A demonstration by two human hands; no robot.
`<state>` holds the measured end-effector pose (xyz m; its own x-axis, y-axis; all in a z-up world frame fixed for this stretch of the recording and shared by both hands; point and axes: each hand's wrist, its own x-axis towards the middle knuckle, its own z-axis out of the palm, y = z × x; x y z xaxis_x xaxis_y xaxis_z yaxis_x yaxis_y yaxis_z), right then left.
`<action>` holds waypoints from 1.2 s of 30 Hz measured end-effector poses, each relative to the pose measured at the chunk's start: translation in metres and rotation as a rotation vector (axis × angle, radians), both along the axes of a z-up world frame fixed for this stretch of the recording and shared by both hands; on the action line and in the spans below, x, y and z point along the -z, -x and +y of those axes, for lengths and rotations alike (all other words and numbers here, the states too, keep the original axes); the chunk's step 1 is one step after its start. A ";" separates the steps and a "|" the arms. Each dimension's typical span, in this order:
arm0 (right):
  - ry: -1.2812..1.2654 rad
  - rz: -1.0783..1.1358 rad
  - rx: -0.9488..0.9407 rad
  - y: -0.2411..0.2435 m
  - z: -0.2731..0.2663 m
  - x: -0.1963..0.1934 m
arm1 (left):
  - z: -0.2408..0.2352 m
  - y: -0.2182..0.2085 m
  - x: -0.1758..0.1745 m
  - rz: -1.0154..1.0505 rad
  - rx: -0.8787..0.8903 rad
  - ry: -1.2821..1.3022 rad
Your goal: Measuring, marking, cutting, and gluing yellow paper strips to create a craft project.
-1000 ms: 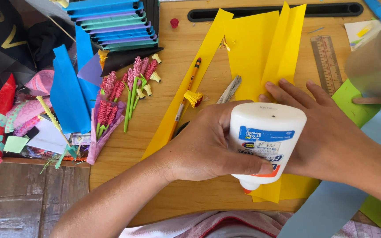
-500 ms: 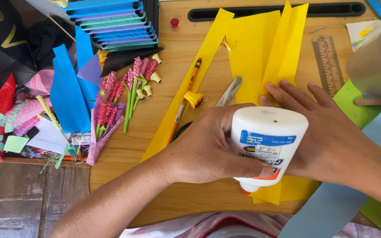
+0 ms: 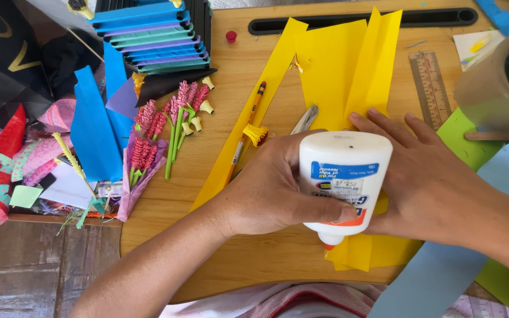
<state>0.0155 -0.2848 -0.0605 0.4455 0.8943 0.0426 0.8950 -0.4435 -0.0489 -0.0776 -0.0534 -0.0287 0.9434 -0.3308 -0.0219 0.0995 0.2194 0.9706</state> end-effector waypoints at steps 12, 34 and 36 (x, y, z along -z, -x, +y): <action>-0.029 -0.016 -0.056 0.000 0.003 -0.006 | 0.001 -0.014 0.004 -0.062 -0.064 0.014; -0.042 -0.007 -0.029 0.000 0.004 -0.011 | 0.001 -0.059 0.001 -0.163 -0.191 -0.108; -0.079 -0.028 -0.035 0.000 0.004 -0.011 | 0.000 -0.064 -0.001 -0.177 -0.187 -0.123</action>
